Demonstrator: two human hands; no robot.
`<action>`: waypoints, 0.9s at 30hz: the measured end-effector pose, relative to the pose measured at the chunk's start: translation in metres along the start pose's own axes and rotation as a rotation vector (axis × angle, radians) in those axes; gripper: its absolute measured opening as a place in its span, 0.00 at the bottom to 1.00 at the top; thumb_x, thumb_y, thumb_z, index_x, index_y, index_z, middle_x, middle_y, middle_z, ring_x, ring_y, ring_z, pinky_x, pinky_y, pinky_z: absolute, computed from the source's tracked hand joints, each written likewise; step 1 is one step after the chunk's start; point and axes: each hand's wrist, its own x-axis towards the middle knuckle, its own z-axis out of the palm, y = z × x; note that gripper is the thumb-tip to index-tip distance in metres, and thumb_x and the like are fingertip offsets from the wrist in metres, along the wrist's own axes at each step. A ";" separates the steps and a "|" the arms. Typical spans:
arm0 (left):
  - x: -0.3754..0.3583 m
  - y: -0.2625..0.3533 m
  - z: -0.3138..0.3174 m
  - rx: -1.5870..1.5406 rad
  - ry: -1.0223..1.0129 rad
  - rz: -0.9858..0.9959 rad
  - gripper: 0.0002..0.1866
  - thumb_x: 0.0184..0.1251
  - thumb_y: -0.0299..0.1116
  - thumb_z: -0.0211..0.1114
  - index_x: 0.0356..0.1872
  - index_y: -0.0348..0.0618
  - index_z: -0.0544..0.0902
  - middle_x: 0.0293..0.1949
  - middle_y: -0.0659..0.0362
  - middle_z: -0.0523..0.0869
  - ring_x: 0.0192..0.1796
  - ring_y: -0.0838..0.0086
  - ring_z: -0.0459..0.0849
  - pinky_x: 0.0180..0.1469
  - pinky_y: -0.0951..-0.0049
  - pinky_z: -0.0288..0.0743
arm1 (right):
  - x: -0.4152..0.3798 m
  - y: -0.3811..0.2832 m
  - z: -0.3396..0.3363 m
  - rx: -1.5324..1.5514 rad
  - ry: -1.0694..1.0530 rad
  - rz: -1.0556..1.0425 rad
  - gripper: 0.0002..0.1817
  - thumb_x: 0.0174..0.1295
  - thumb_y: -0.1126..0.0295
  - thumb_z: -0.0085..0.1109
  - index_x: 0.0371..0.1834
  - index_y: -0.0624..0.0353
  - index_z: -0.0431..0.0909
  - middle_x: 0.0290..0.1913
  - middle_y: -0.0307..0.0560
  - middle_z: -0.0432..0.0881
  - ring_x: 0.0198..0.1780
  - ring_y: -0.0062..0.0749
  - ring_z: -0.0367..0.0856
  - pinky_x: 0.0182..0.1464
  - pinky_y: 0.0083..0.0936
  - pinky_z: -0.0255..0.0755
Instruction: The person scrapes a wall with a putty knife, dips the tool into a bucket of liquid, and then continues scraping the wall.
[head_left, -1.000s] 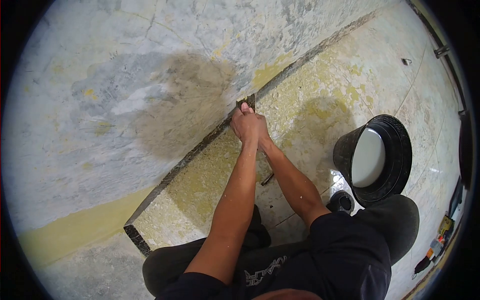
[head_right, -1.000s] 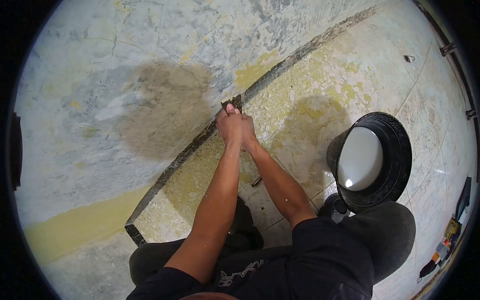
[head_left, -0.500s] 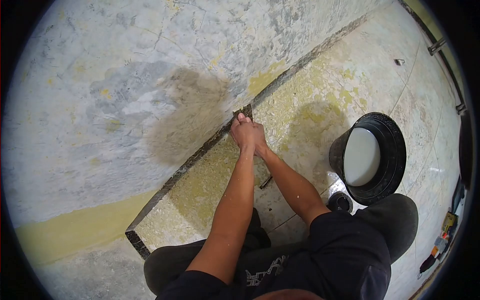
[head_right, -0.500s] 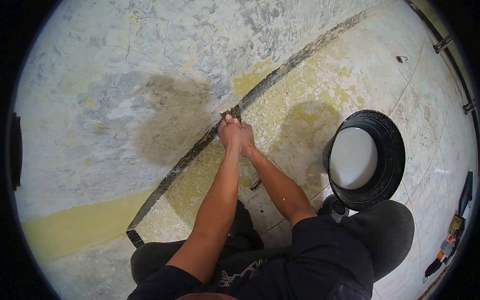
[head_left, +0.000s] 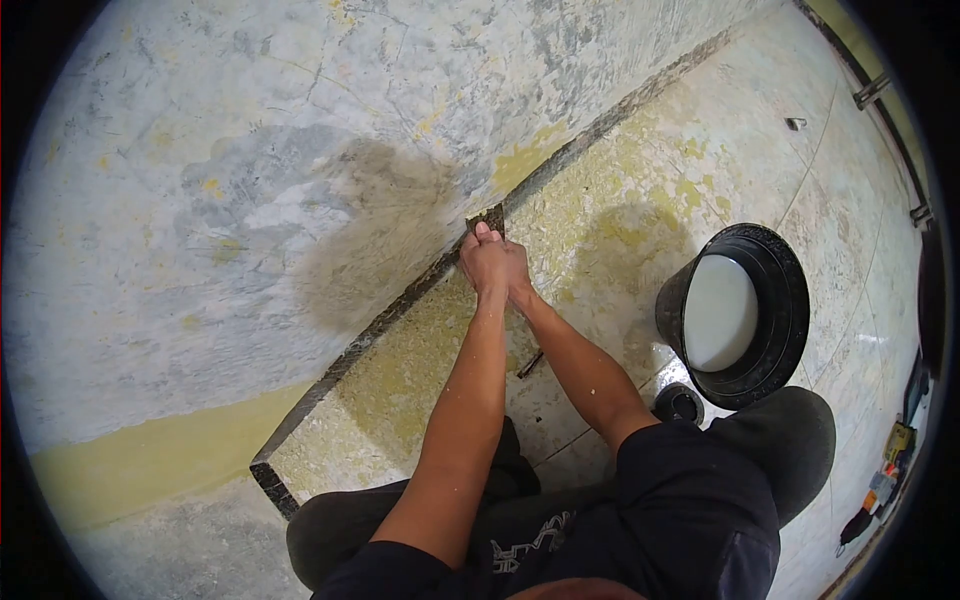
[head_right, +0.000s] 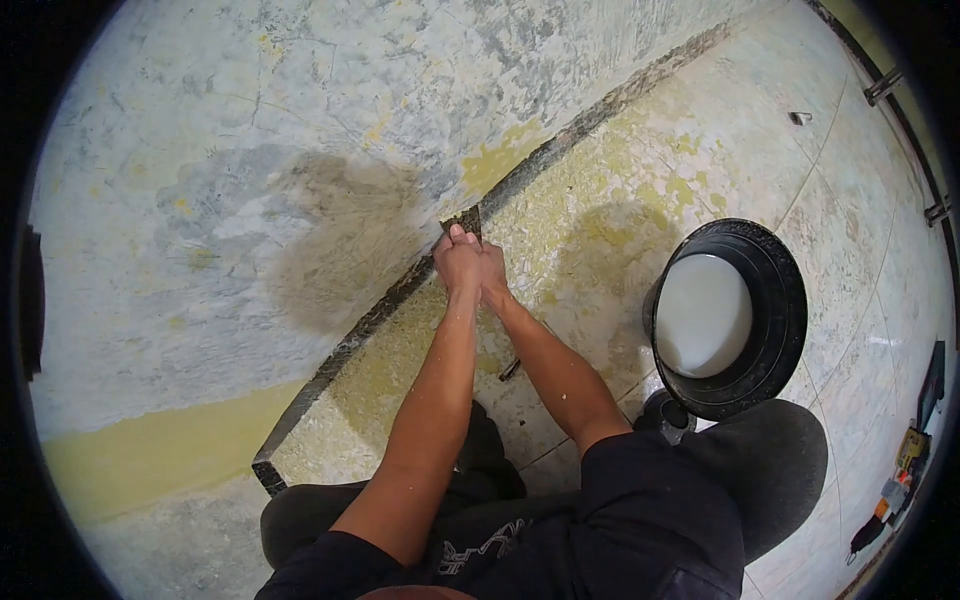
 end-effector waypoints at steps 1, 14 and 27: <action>0.002 -0.002 0.001 0.005 0.003 0.012 0.21 0.76 0.43 0.52 0.33 0.33 0.80 0.28 0.55 0.83 0.31 0.71 0.78 0.37 0.68 0.72 | 0.001 -0.001 0.000 -0.009 0.004 -0.017 0.28 0.70 0.48 0.52 0.27 0.67 0.78 0.23 0.41 0.77 0.26 0.24 0.70 0.29 0.27 0.68; 0.004 0.002 0.008 -0.463 -0.123 -0.166 0.21 0.75 0.46 0.55 0.30 0.35 0.76 0.30 0.58 0.81 0.29 0.76 0.79 0.30 0.75 0.72 | 0.007 -0.025 -0.014 -0.556 0.116 -0.049 0.30 0.66 0.47 0.54 0.27 0.71 0.79 0.22 0.58 0.78 0.26 0.39 0.75 0.34 0.36 0.71; 0.000 0.013 0.006 -0.212 -0.046 -0.151 0.19 0.76 0.42 0.51 0.36 0.34 0.80 0.32 0.55 0.84 0.33 0.71 0.80 0.37 0.69 0.74 | 0.009 -0.019 -0.009 -0.118 -0.045 0.030 0.24 0.69 0.53 0.55 0.34 0.69 0.79 0.28 0.46 0.81 0.30 0.27 0.75 0.34 0.29 0.72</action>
